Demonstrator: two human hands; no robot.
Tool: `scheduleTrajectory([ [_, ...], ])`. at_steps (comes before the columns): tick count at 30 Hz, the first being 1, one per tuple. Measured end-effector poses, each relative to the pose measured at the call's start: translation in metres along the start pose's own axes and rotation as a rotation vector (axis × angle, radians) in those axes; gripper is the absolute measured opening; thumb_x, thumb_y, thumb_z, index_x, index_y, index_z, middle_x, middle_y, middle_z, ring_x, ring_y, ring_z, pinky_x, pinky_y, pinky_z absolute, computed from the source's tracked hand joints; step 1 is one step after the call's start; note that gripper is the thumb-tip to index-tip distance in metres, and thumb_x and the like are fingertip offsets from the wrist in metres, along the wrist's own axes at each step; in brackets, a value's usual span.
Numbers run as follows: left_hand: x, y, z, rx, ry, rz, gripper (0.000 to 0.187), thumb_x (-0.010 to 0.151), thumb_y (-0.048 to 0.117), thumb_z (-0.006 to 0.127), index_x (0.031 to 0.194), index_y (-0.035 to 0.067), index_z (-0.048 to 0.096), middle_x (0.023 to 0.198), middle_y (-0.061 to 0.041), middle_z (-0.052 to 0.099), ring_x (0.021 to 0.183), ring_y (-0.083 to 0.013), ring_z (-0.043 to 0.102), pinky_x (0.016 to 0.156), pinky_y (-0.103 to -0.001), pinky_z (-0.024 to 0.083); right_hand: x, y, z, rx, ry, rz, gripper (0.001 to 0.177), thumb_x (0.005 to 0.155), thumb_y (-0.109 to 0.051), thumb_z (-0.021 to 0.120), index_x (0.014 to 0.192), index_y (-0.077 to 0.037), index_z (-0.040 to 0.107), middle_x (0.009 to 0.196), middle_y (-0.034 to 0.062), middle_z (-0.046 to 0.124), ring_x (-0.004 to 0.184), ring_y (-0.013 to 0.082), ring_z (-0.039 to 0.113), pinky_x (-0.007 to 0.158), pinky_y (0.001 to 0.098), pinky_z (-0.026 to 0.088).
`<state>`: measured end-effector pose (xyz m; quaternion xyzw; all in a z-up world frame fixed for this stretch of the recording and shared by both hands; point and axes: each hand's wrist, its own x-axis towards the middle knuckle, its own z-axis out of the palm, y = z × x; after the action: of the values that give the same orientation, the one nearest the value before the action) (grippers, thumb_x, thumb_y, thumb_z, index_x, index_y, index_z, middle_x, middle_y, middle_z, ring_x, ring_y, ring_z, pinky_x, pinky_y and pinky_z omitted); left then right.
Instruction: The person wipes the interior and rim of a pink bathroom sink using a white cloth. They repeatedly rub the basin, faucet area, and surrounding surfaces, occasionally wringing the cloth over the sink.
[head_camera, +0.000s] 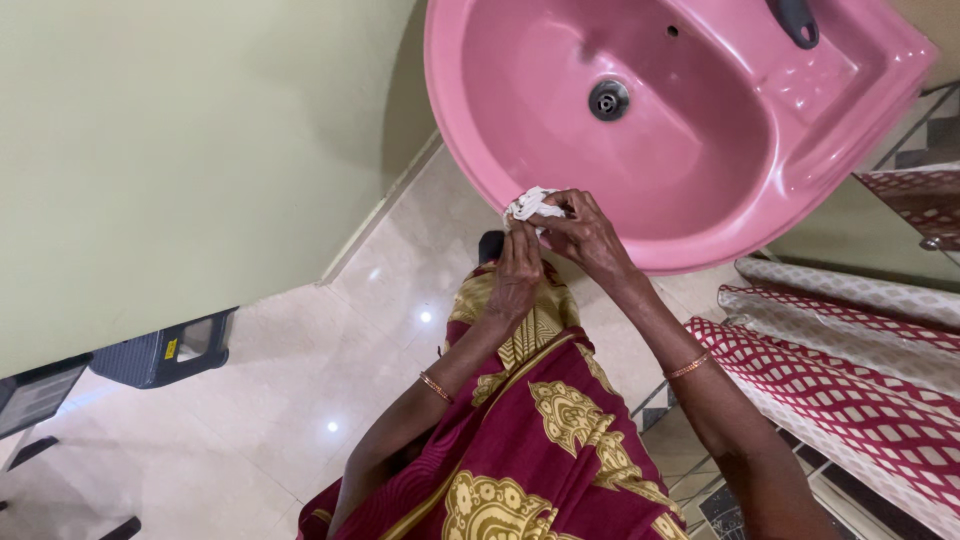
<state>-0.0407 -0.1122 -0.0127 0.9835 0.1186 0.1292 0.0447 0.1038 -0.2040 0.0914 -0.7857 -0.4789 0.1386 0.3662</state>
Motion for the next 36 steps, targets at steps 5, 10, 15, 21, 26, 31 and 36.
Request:
scheduleTrajectory([
  [5,-0.006,0.021,0.003,0.02,-0.075,0.179,0.054,0.088,-0.012,0.064,0.139,-0.022,0.048,0.135,-0.045,0.051,0.118,-0.043,0.062,0.093,-0.036,0.062,-0.032,0.018,-0.011,-0.056,0.017,-0.015,0.038,0.081,-0.014,0.085,0.117,-0.022,0.078,0.133,0.0067,0.063,0.124,0.0249,0.06,0.103,0.0334,0.06],
  [10,0.001,0.039,-0.017,0.035,-0.05,0.381,0.041,0.086,-0.009,0.062,0.124,-0.023,0.058,0.124,-0.048,0.056,0.113,-0.0435,0.065,0.089,-0.035,0.062,-0.068,0.02,-0.034,-0.168,-0.036,0.052,0.056,0.075,0.012,0.069,0.119,-0.021,0.078,0.131,0.0068,0.064,0.122,0.0273,0.061,0.097,0.0329,0.06],
  [15,0.005,0.056,-0.015,0.146,-0.05,0.58,0.039,0.093,-0.015,0.061,0.132,-0.019,0.06,0.131,-0.04,0.058,0.112,-0.0355,0.064,0.095,-0.034,0.061,-0.117,0.041,-0.031,-0.302,0.044,0.132,0.059,0.083,0.02,0.062,0.123,-0.021,0.076,0.133,0.0087,0.063,0.125,0.0285,0.059,0.098,0.0321,0.061],
  [21,0.024,0.063,-0.019,-0.011,-0.083,0.651,0.048,0.085,-0.011,0.059,0.133,-0.013,0.06,0.15,-0.033,0.043,0.135,-0.0446,0.051,0.115,-0.048,0.046,-0.161,0.03,0.035,-0.374,0.548,0.342,0.056,0.088,0.018,0.063,0.13,-0.017,0.073,0.14,0.015,0.057,0.129,0.0314,0.054,0.107,0.0392,0.058],
  [26,0.039,0.074,-0.008,-0.159,-0.169,0.704,0.052,0.084,-0.013,0.061,0.135,-0.012,0.058,0.163,-0.029,0.027,0.149,-0.0477,0.032,0.124,-0.052,0.038,-0.162,0.011,0.044,-0.334,0.744,0.49,0.062,0.082,0.02,0.064,0.132,-0.016,0.072,0.135,0.0121,0.057,0.128,0.0292,0.057,0.109,0.0411,0.057],
  [31,0.077,0.133,0.014,-0.152,-0.133,0.76,0.061,0.082,-0.014,0.063,0.141,-0.008,0.055,0.164,-0.023,0.029,0.15,-0.041,0.034,0.119,-0.045,0.038,-0.165,0.029,0.008,-0.173,0.931,0.631,0.054,0.087,0.021,0.059,0.131,-0.009,0.071,0.133,0.0155,0.055,0.126,0.0319,0.06,0.101,0.0386,0.061],
  [36,0.141,0.187,0.018,-0.396,-0.19,0.708,0.061,0.084,-0.012,0.064,0.144,-0.01,0.054,0.163,-0.021,0.035,0.148,-0.0389,0.039,0.119,-0.041,0.045,-0.15,0.076,-0.034,-0.208,1.08,0.68,0.037,0.098,0.01,0.064,0.13,-0.008,0.072,0.129,0.0139,0.057,0.122,0.0295,0.063,0.098,0.039,0.061],
])
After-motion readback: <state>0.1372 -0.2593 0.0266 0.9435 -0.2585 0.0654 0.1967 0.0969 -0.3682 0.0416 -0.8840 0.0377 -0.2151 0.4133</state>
